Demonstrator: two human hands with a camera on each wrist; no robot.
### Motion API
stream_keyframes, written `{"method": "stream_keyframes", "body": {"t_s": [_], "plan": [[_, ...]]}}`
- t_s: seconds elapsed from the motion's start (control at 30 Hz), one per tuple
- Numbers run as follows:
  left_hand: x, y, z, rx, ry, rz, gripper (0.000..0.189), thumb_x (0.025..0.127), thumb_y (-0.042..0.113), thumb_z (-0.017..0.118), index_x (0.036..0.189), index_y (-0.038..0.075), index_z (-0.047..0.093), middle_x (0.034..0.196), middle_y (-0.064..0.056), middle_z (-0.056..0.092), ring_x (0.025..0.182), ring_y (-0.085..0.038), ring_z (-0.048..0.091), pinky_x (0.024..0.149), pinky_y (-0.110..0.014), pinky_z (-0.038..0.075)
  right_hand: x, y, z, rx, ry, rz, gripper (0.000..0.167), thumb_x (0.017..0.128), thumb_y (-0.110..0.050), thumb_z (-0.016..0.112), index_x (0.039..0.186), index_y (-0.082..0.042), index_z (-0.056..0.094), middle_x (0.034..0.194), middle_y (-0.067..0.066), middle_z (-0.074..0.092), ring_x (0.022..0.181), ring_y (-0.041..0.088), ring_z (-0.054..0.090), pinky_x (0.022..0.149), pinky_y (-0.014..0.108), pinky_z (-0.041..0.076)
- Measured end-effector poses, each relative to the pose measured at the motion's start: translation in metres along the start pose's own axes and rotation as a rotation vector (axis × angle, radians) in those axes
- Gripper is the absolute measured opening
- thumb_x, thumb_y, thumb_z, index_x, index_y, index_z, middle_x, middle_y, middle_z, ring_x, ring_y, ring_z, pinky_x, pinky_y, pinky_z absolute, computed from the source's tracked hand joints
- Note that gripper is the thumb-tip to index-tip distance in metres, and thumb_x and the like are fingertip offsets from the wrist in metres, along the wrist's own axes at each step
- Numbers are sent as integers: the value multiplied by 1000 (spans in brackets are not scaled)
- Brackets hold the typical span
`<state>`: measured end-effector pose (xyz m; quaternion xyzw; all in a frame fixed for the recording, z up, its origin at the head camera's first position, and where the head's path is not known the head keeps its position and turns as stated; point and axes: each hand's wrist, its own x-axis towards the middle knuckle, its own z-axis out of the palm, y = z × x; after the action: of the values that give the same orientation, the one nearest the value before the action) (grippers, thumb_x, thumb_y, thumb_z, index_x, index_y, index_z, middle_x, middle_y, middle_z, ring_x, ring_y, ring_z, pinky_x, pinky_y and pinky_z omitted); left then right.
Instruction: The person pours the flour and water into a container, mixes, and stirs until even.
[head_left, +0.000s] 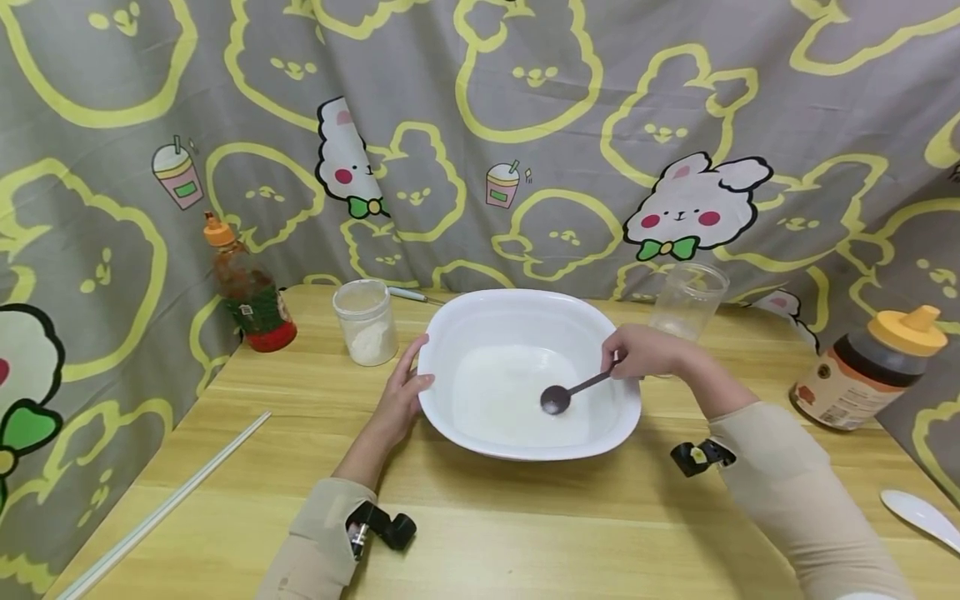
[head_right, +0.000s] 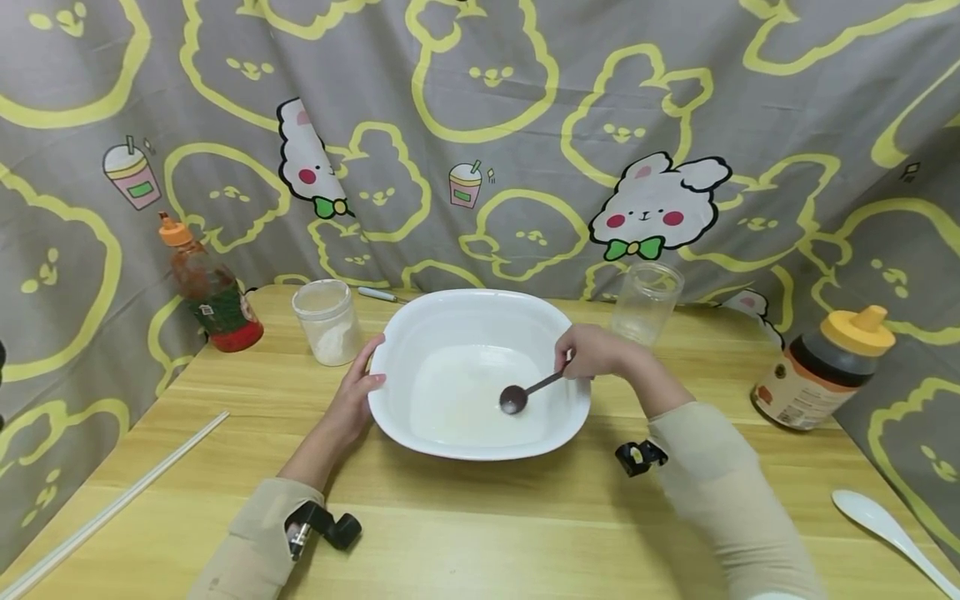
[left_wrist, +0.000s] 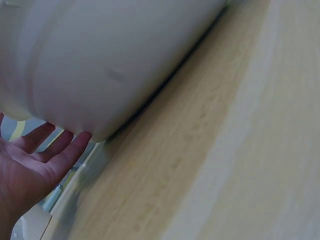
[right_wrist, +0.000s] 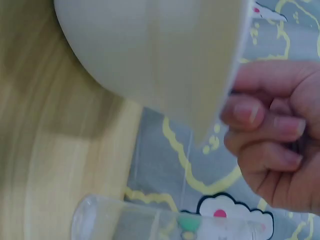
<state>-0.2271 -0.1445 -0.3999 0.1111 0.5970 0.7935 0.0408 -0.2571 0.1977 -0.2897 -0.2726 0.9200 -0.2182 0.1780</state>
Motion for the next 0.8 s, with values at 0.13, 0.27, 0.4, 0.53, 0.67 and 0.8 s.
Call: {"method": "stream_keyframes", "body": {"t_s": [0.13,0.27,0.4,0.53,0.67,0.8], "plan": [[0,0,0,-1,2,-7,63,78,8,47,136,22,25,125,-24,35,106,-44,38,69,-37,49,3,2,-2,-34,76,45,10,71,3,54,74,-3,63,59,1,51,51,14,43,46,25,37],[-1,1,1,-2,9,-10,63,78,8,47,136,23,25,125,-23,36,105,-44,39,68,-37,49,13,-3,9,25,101,2,8,74,1,56,77,-2,63,57,1,50,50,13,43,46,24,36],[-1,1,2,-9,13,-5,63,78,8,47,135,23,25,124,-24,36,104,-45,39,67,-36,49,21,-8,20,130,59,-66,9,76,2,55,79,-2,63,54,2,49,46,12,41,45,24,35],[-1,1,2,-14,12,-5,63,78,8,47,136,23,25,124,-24,36,105,-45,39,67,-36,49,18,-9,23,158,-5,-104,11,75,3,56,77,-4,64,53,2,48,46,11,40,44,23,34],[-1,1,1,-9,5,-4,63,79,7,47,136,22,25,125,-25,35,104,-44,39,69,-37,49,9,-5,15,69,-11,-88,12,71,3,56,73,-6,64,57,-2,51,50,11,41,45,23,35],[-1,2,1,0,-1,-2,63,79,8,47,136,22,25,125,-26,35,104,-44,40,70,-39,48,2,-1,4,-32,64,-3,10,69,3,55,71,-4,62,60,-1,51,56,14,43,48,25,36]]}}
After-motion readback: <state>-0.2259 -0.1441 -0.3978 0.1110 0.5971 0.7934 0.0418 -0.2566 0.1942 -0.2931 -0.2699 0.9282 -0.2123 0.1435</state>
